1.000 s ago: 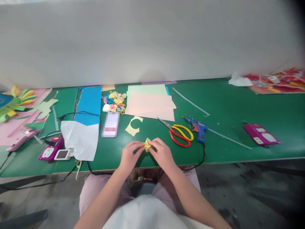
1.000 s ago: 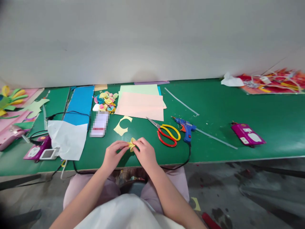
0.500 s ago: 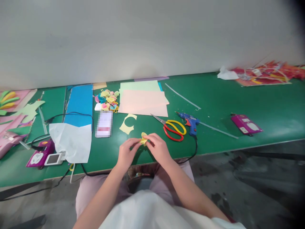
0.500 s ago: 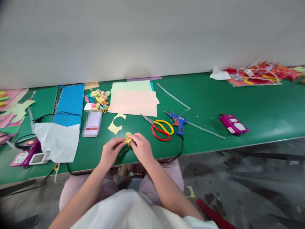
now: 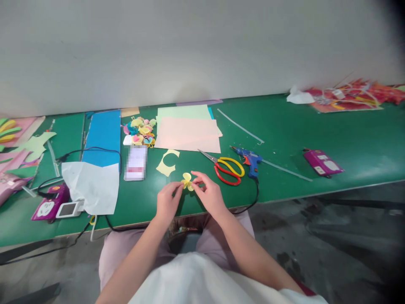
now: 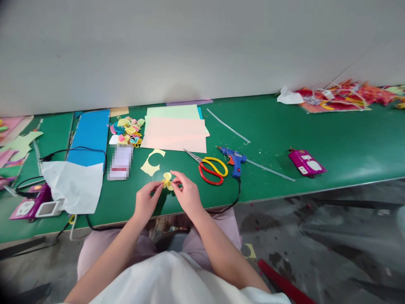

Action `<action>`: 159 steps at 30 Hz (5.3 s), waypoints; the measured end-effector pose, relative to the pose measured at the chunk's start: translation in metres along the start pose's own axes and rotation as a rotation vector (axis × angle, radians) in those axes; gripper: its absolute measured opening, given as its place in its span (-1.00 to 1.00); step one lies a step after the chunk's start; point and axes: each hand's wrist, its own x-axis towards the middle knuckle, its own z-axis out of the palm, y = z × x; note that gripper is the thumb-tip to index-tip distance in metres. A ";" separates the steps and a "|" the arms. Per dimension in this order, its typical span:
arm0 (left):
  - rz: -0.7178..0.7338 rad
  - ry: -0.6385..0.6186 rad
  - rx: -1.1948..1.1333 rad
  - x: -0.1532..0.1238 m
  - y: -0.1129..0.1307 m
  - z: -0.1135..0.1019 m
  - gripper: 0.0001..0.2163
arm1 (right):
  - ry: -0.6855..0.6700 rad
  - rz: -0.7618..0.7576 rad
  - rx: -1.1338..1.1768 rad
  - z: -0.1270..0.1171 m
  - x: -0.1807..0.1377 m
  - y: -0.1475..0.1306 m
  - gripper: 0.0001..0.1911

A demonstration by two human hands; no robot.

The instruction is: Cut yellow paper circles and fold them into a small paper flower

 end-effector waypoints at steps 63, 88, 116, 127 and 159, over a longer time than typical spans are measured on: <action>0.150 0.160 0.369 0.040 -0.033 0.023 -0.73 | 0.109 -0.243 -0.375 0.003 0.028 0.071 -0.71; 0.384 0.258 0.379 0.053 -0.019 0.019 -0.90 | 0.154 -0.370 -0.306 0.017 0.062 0.043 -0.84; 0.155 0.269 0.228 0.057 -0.020 0.008 -0.95 | 0.139 -0.366 -0.151 0.019 0.051 0.034 -0.79; -0.031 0.204 -0.028 0.062 -0.024 -0.018 -0.85 | 0.088 -0.284 -0.185 0.019 0.054 0.041 -0.78; 0.035 -0.198 0.166 0.046 -0.023 -0.025 -0.77 | -0.194 -0.195 -0.678 0.033 0.127 0.020 -0.78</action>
